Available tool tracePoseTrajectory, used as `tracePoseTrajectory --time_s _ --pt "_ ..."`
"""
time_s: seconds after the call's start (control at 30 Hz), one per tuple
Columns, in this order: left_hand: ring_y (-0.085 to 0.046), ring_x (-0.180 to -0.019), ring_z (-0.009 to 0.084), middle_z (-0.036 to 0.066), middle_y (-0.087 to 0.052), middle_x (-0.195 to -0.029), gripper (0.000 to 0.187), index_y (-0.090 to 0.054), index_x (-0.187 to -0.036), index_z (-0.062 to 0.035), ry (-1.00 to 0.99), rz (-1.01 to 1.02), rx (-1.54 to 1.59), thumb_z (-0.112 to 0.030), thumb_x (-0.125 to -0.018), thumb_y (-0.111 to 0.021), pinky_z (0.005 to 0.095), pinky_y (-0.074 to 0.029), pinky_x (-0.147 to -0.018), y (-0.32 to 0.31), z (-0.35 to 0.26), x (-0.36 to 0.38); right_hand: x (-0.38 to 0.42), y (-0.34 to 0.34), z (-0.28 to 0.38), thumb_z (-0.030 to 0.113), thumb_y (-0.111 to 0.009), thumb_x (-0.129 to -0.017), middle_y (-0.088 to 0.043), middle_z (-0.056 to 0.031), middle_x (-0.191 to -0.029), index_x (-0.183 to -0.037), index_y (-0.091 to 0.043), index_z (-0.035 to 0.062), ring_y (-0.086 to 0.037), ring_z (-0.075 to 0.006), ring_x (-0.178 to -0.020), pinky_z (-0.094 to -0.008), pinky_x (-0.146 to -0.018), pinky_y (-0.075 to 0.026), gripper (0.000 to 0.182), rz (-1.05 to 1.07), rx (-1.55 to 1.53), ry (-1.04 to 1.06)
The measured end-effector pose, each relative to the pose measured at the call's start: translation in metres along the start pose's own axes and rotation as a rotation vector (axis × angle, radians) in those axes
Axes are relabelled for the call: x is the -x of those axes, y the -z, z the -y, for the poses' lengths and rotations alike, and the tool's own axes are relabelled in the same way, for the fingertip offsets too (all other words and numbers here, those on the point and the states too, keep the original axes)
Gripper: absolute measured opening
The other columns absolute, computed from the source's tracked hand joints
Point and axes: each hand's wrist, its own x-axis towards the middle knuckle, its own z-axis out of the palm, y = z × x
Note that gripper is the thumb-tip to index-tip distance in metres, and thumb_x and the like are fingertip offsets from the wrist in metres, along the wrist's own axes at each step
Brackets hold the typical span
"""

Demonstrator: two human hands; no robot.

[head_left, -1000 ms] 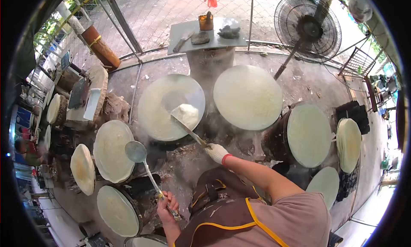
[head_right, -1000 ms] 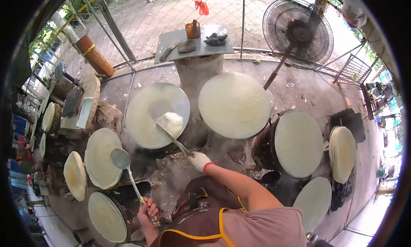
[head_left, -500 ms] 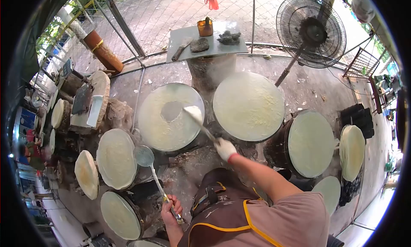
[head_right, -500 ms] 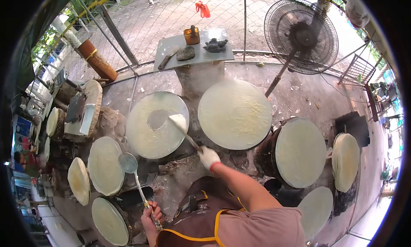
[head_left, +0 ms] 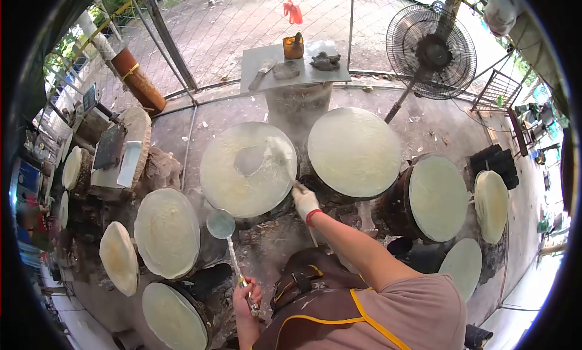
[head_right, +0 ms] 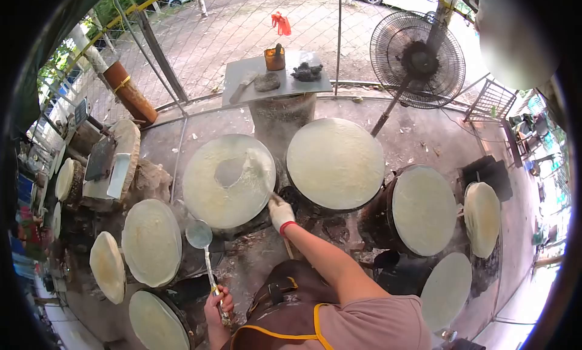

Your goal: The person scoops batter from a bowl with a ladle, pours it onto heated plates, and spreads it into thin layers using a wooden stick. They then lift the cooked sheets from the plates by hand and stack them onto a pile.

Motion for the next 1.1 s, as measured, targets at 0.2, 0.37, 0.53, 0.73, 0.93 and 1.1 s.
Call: tracePoseTrajectory --time_s 0.2,0.37,0.53,0.73,0.93,1.1 --pt "-0.040 -0.052 0.0107 0.009 -0.051 -0.089 0.019 -0.048 -0.100 -0.0051 0.064 0.045 -0.090 -0.003 -0.082 -0.054 0.0223 -0.035 -0.041 0.012 -0.016 -0.010 0.017 0.014 0.033 0.027 -0.056 -0.088 -0.068 -0.0099 -0.093 -0.114 -0.062 0.0084 -0.062 -0.0139 -0.087 -0.0252 -0.078 -0.045 0.032 -0.081 0.151 0.043" --pt "-0.040 -0.048 0.0099 0.007 -0.052 -0.085 0.017 -0.048 -0.099 -0.0072 0.105 0.037 -0.136 -0.006 -0.083 -0.055 0.0220 -0.034 -0.040 0.003 -0.021 -0.015 -0.001 -0.005 0.034 0.036 -0.054 -0.087 -0.065 -0.0156 -0.103 -0.112 -0.063 0.0089 -0.062 -0.0233 -0.097 -0.0307 -0.084 -0.045 0.037 0.130 0.339 0.011" --pt "-0.039 -0.047 0.0098 0.006 -0.050 -0.079 0.016 -0.048 -0.099 -0.0087 0.110 0.007 -0.094 -0.008 -0.085 -0.054 0.0220 -0.033 -0.039 -0.007 -0.009 -0.015 -0.031 0.023 0.054 0.029 -0.051 -0.089 -0.062 -0.0151 -0.110 -0.114 -0.061 0.0070 -0.060 -0.0254 -0.103 -0.0317 -0.089 -0.044 0.035 0.075 0.547 0.199" --pt "-0.039 -0.046 0.0103 0.006 -0.048 -0.074 0.012 -0.049 -0.098 -0.0090 0.118 -0.049 -0.033 -0.008 -0.086 -0.053 0.0216 -0.032 -0.037 -0.019 0.014 -0.016 -0.062 0.007 0.092 0.036 -0.048 -0.090 -0.061 -0.0187 -0.109 -0.113 -0.061 0.0089 -0.058 -0.0277 -0.105 -0.0337 -0.087 -0.045 0.038 0.380 0.857 0.198" --pt "-0.038 -0.044 0.0100 0.005 -0.046 -0.069 0.008 -0.052 -0.091 -0.0077 0.093 -0.095 0.077 -0.015 -0.090 -0.049 0.0211 -0.031 -0.036 -0.038 0.035 -0.019 -0.063 0.029 0.097 0.042 -0.052 -0.086 -0.064 -0.0167 -0.104 -0.116 -0.061 0.0115 -0.062 -0.0260 -0.095 -0.0347 -0.083 -0.047 0.043 0.512 0.648 0.085" --pt "-0.037 -0.042 0.0098 0.004 -0.045 -0.067 0.017 -0.046 -0.078 -0.0087 0.095 -0.123 -0.024 -0.019 -0.090 -0.050 0.0222 -0.031 -0.034 -0.022 0.031 -0.037 -0.090 0.018 0.119 0.037 -0.057 -0.085 -0.066 -0.0087 -0.083 -0.113 -0.063 0.0100 -0.060 -0.0140 -0.069 -0.0275 -0.064 -0.048 0.039 0.480 0.580 -0.016"
